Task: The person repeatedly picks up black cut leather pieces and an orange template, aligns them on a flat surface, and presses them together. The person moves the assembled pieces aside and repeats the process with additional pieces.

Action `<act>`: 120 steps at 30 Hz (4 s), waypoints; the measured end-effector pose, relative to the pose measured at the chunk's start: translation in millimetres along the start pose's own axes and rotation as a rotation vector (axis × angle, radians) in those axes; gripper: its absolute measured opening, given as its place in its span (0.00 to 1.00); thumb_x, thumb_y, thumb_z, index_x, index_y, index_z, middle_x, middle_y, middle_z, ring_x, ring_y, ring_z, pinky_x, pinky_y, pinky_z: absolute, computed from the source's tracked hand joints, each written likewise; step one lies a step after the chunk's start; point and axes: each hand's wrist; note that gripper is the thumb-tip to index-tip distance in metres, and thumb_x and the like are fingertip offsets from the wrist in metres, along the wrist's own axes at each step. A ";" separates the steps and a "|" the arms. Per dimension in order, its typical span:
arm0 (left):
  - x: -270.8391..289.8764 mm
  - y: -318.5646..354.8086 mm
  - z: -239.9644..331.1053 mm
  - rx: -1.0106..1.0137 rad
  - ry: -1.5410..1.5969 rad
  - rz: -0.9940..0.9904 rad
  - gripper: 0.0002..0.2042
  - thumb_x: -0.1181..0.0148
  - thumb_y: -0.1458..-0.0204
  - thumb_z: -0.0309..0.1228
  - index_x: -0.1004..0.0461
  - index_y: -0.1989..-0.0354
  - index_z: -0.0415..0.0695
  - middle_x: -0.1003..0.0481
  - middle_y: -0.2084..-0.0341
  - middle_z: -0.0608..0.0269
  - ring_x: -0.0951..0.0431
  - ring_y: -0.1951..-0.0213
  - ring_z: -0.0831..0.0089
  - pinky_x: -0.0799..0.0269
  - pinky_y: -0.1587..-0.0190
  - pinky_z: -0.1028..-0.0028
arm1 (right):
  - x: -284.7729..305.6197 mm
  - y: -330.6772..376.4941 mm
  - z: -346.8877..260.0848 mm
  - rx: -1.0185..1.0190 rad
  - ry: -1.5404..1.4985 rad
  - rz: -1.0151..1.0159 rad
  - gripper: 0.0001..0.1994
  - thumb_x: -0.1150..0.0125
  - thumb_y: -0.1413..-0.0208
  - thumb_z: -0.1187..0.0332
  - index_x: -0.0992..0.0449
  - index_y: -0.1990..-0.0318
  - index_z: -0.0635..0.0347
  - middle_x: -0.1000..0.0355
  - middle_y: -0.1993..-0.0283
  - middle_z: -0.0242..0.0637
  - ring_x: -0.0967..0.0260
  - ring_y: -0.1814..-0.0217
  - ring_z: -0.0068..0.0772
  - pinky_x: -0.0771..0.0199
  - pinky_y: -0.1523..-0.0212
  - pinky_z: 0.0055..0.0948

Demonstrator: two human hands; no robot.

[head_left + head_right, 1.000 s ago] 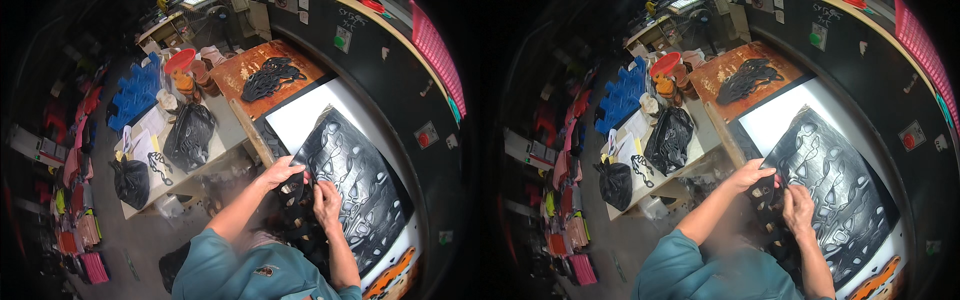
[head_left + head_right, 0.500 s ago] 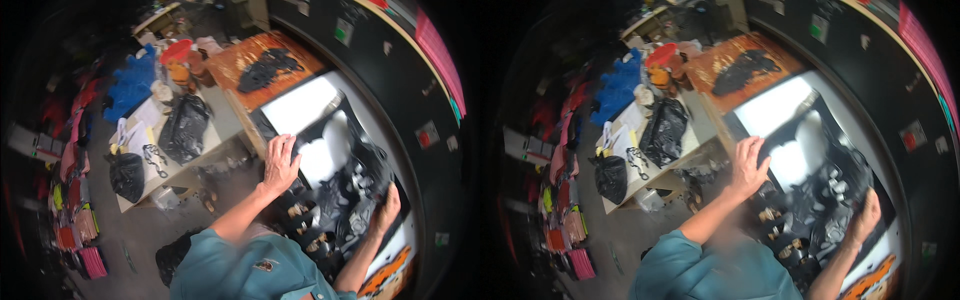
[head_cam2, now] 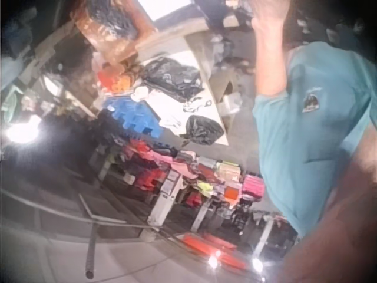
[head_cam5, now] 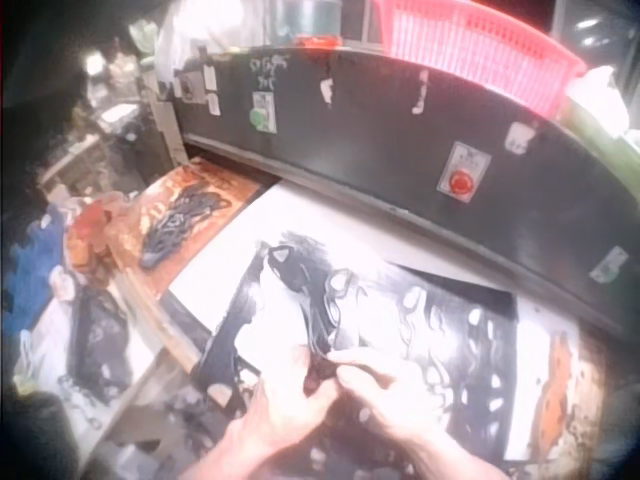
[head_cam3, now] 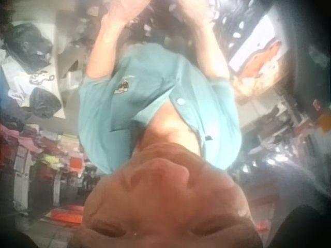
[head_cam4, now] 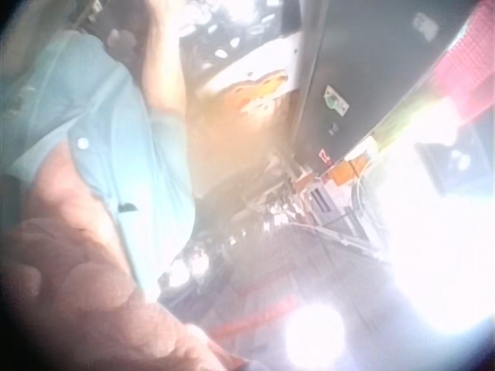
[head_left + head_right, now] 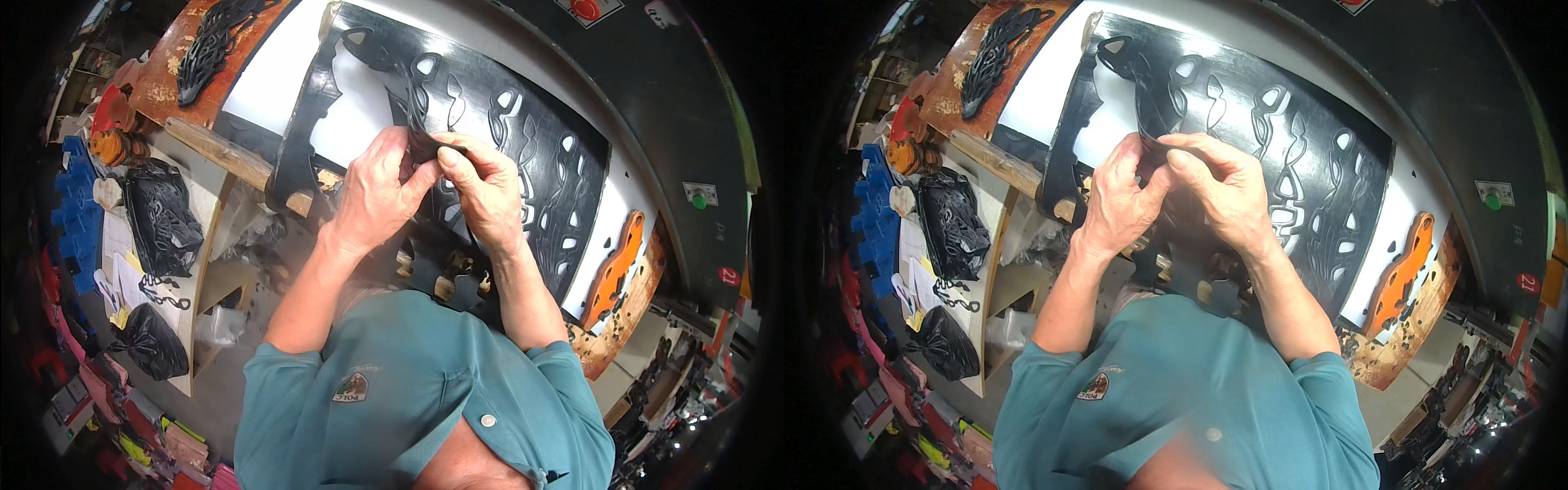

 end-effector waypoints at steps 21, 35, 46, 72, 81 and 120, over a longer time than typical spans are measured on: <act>-5.1 -9.2 -33.9 -0.197 -0.084 0.032 0.14 0.44 0.31 0.37 0.27 0.61 0.36 0.25 0.73 0.48 0.21 0.72 0.50 0.24 0.70 0.59 | -20.5 5.6 11.6 -0.053 0.033 0.151 0.13 0.35 0.30 0.67 0.17 0.48 0.70 0.22 0.58 0.33 0.24 0.64 0.19 0.24 0.62 0.20; 8.7 -6.0 -10.4 0.209 0.239 0.087 0.07 0.35 0.39 0.25 0.23 0.58 0.33 0.19 0.68 0.48 0.16 0.69 0.59 0.21 0.66 0.66 | -15.2 2.0 10.7 0.046 0.176 0.114 0.11 0.36 0.30 0.71 0.17 0.47 0.68 0.21 0.56 0.34 0.25 0.57 0.21 0.23 0.57 0.23; 0.9 -8.8 -21.1 -0.118 -0.079 0.032 0.07 0.42 0.34 0.28 0.29 0.60 0.35 0.26 0.70 0.46 0.21 0.68 0.44 0.24 0.65 0.55 | -17.3 1.2 17.9 -0.122 -0.069 0.119 0.14 0.37 0.28 0.65 0.18 0.46 0.69 0.22 0.55 0.34 0.23 0.60 0.19 0.20 0.59 0.22; 44.6 -13.7 -98.3 0.724 0.378 0.600 0.14 0.59 0.25 0.32 0.29 0.57 0.36 0.25 0.72 0.59 0.22 0.77 0.74 0.27 0.78 0.76 | 118.6 -17.2 -53.9 0.198 -0.357 0.657 0.10 0.42 0.26 0.66 0.19 0.52 0.65 0.20 0.59 0.40 0.21 0.58 0.28 0.25 0.64 0.21; 56.8 6.9 -119.2 0.625 0.408 0.623 0.15 0.60 0.26 0.35 0.32 0.56 0.34 0.24 0.71 0.56 0.19 0.77 0.66 0.20 0.74 0.71 | 189.0 3.5 -79.8 0.315 -0.403 0.426 0.11 0.43 0.26 0.67 0.21 0.50 0.67 0.20 0.56 0.44 0.22 0.55 0.33 0.25 0.63 0.24; 16.2 -94.0 -81.5 0.491 0.183 0.143 0.18 0.27 0.42 0.45 0.12 0.60 0.40 0.25 0.79 0.73 0.30 0.74 0.84 0.33 0.70 0.76 | 6.8 13.4 -11.8 -0.082 0.643 -0.274 0.05 0.31 0.39 0.71 0.18 0.60 0.63 0.26 0.77 0.35 0.29 0.76 0.21 0.31 0.73 0.27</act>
Point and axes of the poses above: each hand's wrist, its own y-axis away from the middle knuckle, its own x-axis out of the back of the hand, z = x × y
